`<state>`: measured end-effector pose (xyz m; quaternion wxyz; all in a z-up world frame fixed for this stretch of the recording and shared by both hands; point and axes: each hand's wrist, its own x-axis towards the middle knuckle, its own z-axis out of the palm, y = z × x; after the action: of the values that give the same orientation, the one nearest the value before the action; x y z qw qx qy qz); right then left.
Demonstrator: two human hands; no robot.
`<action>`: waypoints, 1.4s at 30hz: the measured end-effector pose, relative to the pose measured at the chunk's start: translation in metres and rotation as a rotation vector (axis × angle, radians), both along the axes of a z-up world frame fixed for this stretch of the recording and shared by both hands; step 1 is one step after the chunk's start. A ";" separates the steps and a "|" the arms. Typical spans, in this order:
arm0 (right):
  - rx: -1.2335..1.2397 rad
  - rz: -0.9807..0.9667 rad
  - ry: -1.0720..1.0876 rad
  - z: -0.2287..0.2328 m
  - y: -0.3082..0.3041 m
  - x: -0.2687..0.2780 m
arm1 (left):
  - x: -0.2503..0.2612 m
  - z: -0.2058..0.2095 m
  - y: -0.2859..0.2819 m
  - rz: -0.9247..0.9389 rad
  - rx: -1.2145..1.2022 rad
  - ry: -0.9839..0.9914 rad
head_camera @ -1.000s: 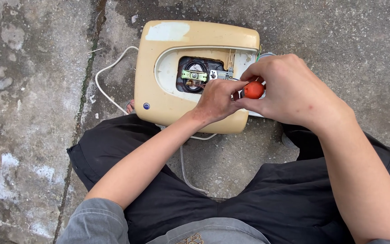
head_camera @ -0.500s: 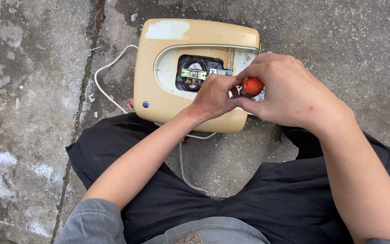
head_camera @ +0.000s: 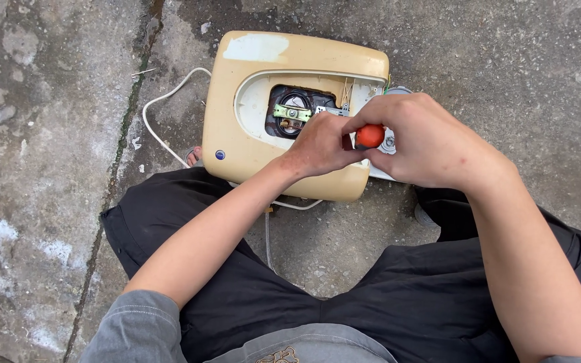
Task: Opening the outer casing of a water heater and disconnecting the internal electrical wires using a screwdriver.
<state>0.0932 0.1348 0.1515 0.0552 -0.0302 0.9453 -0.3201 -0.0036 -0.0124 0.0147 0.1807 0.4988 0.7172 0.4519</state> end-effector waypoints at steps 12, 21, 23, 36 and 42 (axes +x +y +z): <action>-0.131 -0.073 0.132 -0.019 0.007 0.015 | -0.004 0.017 -0.004 -0.051 0.057 0.000; -0.383 -0.046 0.005 -0.049 0.025 0.014 | 0.003 0.008 -0.002 0.136 0.062 0.163; -0.586 -0.093 -0.137 -0.082 0.051 0.008 | -0.004 -0.005 -0.001 0.197 0.075 0.164; 0.062 -0.247 -0.356 -0.225 0.028 0.001 | 0.004 0.000 0.000 0.323 0.160 0.391; -0.002 -0.253 -0.381 -0.217 0.026 -0.001 | 0.010 -0.004 0.005 0.440 0.233 0.361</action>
<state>0.0924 0.1603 -0.0656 0.1920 0.1496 0.9138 -0.3251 0.0059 -0.0077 0.0111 -0.1103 0.4213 0.7717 0.4635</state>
